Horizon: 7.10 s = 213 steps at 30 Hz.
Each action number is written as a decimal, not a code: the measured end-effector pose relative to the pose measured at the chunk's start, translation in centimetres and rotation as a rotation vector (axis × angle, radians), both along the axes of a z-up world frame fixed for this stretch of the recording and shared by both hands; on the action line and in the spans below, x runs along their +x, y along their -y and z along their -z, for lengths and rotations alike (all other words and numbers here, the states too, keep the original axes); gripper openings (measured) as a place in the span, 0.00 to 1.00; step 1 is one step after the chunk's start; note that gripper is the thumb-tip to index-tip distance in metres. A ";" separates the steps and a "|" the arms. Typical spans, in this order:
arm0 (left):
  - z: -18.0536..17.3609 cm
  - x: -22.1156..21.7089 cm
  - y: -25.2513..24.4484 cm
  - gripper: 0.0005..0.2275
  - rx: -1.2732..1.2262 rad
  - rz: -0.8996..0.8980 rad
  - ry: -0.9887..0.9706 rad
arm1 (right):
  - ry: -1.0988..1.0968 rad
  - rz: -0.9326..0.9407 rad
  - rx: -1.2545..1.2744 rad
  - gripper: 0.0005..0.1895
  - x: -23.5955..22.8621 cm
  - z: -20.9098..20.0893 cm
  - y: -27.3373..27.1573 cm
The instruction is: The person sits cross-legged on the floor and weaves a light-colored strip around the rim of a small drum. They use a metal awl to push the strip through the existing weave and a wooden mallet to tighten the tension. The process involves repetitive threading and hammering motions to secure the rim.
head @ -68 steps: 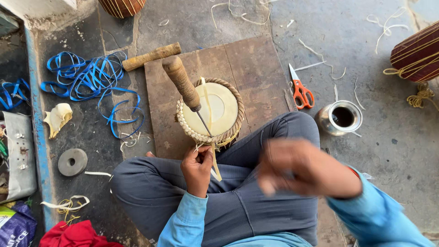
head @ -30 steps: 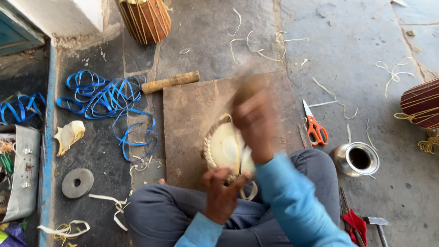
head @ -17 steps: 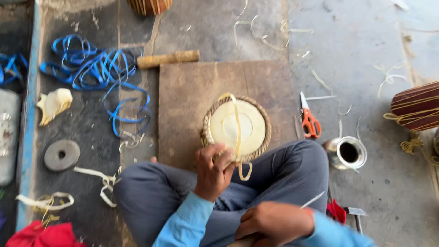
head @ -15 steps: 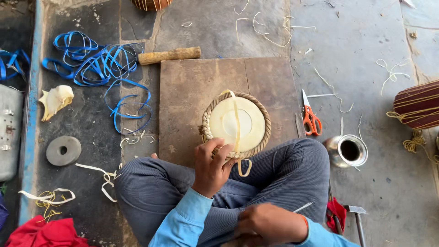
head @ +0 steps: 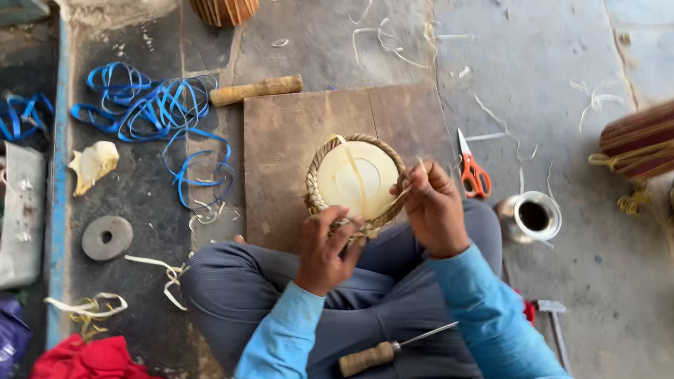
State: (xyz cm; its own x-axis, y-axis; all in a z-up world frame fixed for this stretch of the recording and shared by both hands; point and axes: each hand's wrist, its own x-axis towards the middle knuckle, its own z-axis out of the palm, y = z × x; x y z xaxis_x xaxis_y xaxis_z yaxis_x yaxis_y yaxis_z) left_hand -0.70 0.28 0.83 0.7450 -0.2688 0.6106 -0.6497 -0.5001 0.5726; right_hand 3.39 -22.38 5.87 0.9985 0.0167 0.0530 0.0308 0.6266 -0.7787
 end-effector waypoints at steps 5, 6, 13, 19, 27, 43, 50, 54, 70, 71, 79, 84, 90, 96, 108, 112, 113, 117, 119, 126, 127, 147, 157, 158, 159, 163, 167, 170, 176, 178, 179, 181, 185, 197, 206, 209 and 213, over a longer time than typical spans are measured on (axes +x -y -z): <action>-1.6 0.7 0.5 0.18 0.000 -0.032 0.046 | 0.481 -0.140 -0.995 0.25 0.0 -5.5 0.8; -1.7 0.7 0.7 0.18 0.016 -0.037 0.042 | 0.661 -0.180 -1.180 0.27 0.2 -6.0 0.7; -2.0 0.6 1.5 0.18 0.043 -0.098 0.049 | 0.499 0.071 -1.211 0.10 0.0 -1.0 -1.5; -1.4 1.2 1.8 0.14 0.049 -0.119 0.068 | 0.171 0.021 -0.750 0.13 -0.3 -0.6 -1.4; -2.0 0.6 2.1 0.12 0.065 -0.139 0.046 | 0.713 -0.058 -1.289 0.09 1.0 -3.7 -1.7; -1.1 1.3 1.3 0.13 -0.047 -0.032 -0.007 | -0.123 0.260 -0.843 0.04 8.5 3.6 3.5; -3.5 1.7 0.6 0.12 -0.131 -0.006 -0.074 | -0.176 0.477 -0.968 0.25 1.8 2.0 10.2; -5.4 3.0 0.8 0.16 0.069 -0.232 -0.121 | 0.226 -0.664 -1.344 0.13 -11.5 0.3 3.2; -5.9 8.8 3.4 0.11 0.067 -0.013 -0.264 | 0.254 0.048 -0.494 0.17 -3.7 -11.0 2.2; -6.1 8.7 3.4 0.12 0.073 -0.005 -0.262 | 0.306 0.083 -0.435 0.17 -2.6 -10.9 2.9; -7.8 8.8 2.8 0.04 0.133 -0.025 -0.263 | 0.437 0.173 -0.208 0.21 3.4 -9.0 6.0; -7.9 8.5 2.6 0.02 0.128 -0.054 -0.223 | 0.420 0.070 -0.297 0.18 4.8 -9.3 3.6; -7.8 8.4 2.9 0.04 0.155 -0.135 -0.202 | 0.326 0.050 -0.485 0.18 4.9 -11.3 -0.1; -7.4 8.6 3.3 0.06 0.162 -0.213 -0.246 | 0.252 0.109 -0.786 0.20 6.5 -10.6 -7.5; -7.0 9.2 3.2 0.12 0.120 -0.191 -0.296 | 0.184 -0.275 -0.783 0.30 11.0 -11.9 -10.0; -7.1 9.0 2.6 0.10 0.182 -0.209 -0.281 | 0.715 -0.043 -1.112 0.25 8.3 -11.9 -2.9; -6.9 9.1 2.5 0.12 0.178 -0.208 -0.280 | 0.809 0.028 -1.188 0.24 7.2 -12.3 -0.1; -6.1 10.1 1.5 0.22 0.137 -0.158 -0.265 | 0.105 0.100 -1.049 0.19 -2.5 -15.2 9.0; -5.8 10.5 1.1 0.26 0.132 -0.126 -0.315 | 0.024 -0.042 -1.229 0.18 -5.9 -17.2 11.7; -5.4 9.9 1.9 0.26 0.183 -0.207 -0.275 | 0.205 -1.161 -2.050 0.28 -6.6 -18.8 10.3; -5.4 9.9 2.0 0.26 0.186 -0.219 -0.275 | -0.158 -1.472 -2.129 0.30 -6.8 -18.2 8.7; -6.7 9.5 2.1 0.24 0.110 -0.256 -0.342 | -0.733 -1.329 -1.860 0.31 -3.4 -18.3 9.2; -7.0 9.6 2.0 0.23 0.133 -0.260 -0.308 | -0.942 -0.758 -1.101 0.28 -13.7 -10.6 10.1; -7.0 9.5 2.1 0.23 0.137 -0.265 -0.308 | -1.062 -0.633 -0.800 0.25 -14.1 -10.0 10.0; -6.9 9.4 2.1 0.23 0.136 -0.264 -0.302 | -0.874 -0.716 -1.093 0.28 -13.9 -9.9 10.3; -6.7 9.4 2.4 0.23 0.155 -0.278 -0.276 | -0.359 -0.876 -1.784 0.32 -11.1 -12.6 11.1; -7.0 9.0 2.6 0.22 0.170 -0.278 -0.314 | -0.534 -1.007 -1.513 0.29 -7.0 -15.2 10.1; -6.8 9.2 2.5 0.22 0.155 -0.291 -0.307 | -1.079 -1.110 -1.524 0.27 -2.5 -16.4 8.8; -6.5 9.3 2.2 0.22 0.126 -0.282 -0.361 | -0.554 -1.524 -2.106 0.32 -1.8 -17.0 7.9; -6.5 9.6 2.0 0.22 0.128 -0.280 -0.352 | -0.478 -1.300 -1.717 0.29 -4.1 -15.8 8.5; -6.5 9.5 2.0 0.23 0.129 -0.281 -0.352 | -0.428 -1.109 -1.411 0.27 -5.3 -15.3 8.9; -6.4 9.5 2.0 0.22 0.130 -0.261 -0.359 | -0.585 -1.129 -1.637 0.32 -7.4 -14.1 10.1; -6.5 9.7 2.1 0.23 0.134 -0.266 -0.332 | -0.537 -0.820 -1.909 0.31 -13.9 -9.5 9.6; -6.0 9.7 2.3 0.23 0.174 -0.262 -0.263 | -0.107 -0.363 -1.577 0.31 -17.4 -5.0 7.2; -5.6 9.4 2.0 0.23 0.190 -0.264 -0.261 | -0.059 -0.340 -1.308 0.28 -16.6 -3.2 4.8; -5.7 9.5 2.2 0.22 0.193 -0.261 -0.243 | -0.583 -0.444 -0.446 0.27 -16.6 -2.4 3.6; -5.6 9.3 2.1 0.22 0.194 -0.249 -0.220 | 0.075 -0.184 -1.606 0.29 -16.3 -2.1 2.2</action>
